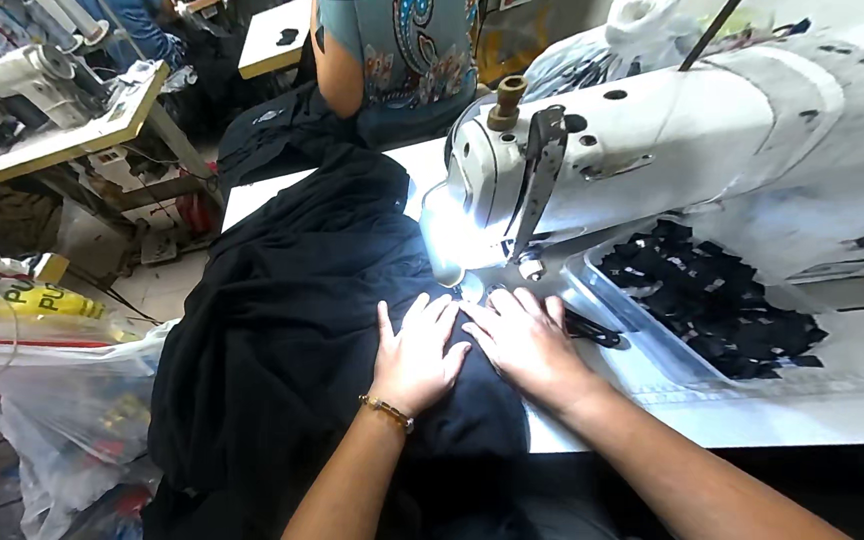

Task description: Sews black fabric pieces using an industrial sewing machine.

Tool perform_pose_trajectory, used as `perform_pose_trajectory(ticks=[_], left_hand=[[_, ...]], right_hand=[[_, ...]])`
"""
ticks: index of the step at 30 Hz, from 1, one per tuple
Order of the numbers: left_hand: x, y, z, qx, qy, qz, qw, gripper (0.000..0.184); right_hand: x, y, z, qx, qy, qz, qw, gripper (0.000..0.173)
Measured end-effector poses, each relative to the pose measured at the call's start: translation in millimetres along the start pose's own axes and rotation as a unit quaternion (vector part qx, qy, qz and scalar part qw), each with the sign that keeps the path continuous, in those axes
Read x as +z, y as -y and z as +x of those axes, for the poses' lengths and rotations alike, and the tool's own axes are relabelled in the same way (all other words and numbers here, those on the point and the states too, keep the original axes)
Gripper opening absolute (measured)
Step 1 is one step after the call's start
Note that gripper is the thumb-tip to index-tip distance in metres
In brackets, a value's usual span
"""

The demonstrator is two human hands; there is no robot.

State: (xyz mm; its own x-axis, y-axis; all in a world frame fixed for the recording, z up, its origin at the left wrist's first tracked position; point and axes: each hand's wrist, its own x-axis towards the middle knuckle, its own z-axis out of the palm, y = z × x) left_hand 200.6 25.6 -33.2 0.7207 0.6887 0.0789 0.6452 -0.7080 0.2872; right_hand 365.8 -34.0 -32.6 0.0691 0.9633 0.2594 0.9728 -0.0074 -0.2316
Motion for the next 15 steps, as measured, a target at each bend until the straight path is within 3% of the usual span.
perform_pose_trajectory(ticks=[8,12,15], left_hand=[[-14,17,39,-0.036,0.077,-0.019,0.996,0.056],[-16,20,52,-0.048,0.082,-0.011,0.995,0.056],[-14,19,53,-0.056,0.073,-0.01,0.996,0.056]], right_hand=[[-7,-15,-3,-0.016,-0.061,0.049,0.997,0.028],[-62,-42,-20,-0.018,-0.054,0.134,0.989,0.032],[-112,-100,-32,-0.05,-0.14,0.124,0.981,0.041]])
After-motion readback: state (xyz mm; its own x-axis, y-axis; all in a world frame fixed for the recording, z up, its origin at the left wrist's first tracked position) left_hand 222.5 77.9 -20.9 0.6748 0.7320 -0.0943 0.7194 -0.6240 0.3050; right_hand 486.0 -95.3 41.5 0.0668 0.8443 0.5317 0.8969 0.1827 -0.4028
